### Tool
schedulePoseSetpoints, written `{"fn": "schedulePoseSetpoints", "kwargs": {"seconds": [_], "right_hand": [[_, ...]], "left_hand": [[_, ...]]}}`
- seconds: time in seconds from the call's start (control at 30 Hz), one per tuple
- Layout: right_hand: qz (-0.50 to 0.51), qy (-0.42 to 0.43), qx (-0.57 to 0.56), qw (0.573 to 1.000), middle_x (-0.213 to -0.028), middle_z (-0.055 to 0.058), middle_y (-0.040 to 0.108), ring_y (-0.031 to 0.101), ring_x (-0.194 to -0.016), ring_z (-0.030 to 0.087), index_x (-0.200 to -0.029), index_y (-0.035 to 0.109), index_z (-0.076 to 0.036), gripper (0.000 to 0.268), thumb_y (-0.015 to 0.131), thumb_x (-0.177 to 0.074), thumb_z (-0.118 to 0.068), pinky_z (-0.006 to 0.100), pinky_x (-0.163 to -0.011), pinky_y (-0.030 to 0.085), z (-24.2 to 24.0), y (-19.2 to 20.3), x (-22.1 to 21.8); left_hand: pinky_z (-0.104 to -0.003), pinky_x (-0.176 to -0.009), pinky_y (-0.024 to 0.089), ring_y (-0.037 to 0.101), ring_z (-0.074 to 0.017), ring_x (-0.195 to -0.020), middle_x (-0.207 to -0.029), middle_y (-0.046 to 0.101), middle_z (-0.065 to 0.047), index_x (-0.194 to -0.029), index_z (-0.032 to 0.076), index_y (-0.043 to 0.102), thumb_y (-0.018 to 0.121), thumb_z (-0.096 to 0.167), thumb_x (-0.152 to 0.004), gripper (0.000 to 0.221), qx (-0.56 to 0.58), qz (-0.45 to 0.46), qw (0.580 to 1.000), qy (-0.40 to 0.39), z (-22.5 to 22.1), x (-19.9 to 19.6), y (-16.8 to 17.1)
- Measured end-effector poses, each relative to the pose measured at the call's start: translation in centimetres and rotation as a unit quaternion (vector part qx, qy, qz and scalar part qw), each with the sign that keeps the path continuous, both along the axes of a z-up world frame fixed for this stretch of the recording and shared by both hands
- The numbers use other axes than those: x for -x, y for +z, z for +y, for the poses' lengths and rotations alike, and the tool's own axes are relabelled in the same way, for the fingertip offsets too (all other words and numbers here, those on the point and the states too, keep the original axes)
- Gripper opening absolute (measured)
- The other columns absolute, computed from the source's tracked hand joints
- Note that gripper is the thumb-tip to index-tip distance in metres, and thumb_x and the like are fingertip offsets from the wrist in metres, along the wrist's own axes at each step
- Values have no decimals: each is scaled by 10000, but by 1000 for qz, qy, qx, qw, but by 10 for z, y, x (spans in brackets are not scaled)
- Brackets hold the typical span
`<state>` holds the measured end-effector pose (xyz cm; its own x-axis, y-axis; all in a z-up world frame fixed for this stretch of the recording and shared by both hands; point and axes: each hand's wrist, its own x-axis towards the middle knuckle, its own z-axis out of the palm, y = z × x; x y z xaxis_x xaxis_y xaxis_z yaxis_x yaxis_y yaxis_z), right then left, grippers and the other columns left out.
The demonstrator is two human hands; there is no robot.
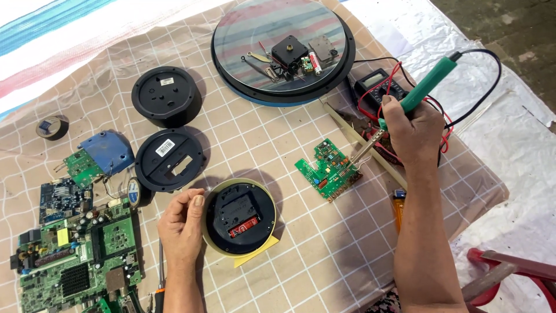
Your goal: A person is soldering electronic components on a circuit board and inspecting a clock mechanism on a repair bench.
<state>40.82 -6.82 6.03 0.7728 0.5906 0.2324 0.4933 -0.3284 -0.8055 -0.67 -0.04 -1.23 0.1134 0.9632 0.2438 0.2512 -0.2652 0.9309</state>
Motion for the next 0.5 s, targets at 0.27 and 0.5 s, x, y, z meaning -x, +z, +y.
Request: {"fn": "schedulePoseSetpoints", "kwargs": {"seconds": [0.27, 0.5], "right_hand": [[-76, 49, -17, 996, -508, -35, 351, 339, -497, 119, -589, 474, -97, 565, 710, -1053, -315, 373, -524, 295, 1, -8, -1], [-115, 66, -17, 991, -486, -3, 359, 367, -512, 166, -580, 479, -85, 577, 724, -1048, -315, 394, -573, 325, 1, -9, 0]], "left_hand": [[-246, -873, 532, 653, -111, -957, -1040, 732, -28, -1094, 81, 743, 685, 183, -995, 153, 4, 0, 1000, 0, -1, 0, 2], [-238, -888, 535, 659, -108, -966, -1040, 733, -26, -1094, 79, 738, 683, 161, -999, 137, -1, -9, 1000, -3, -1, -1, 2]]}}
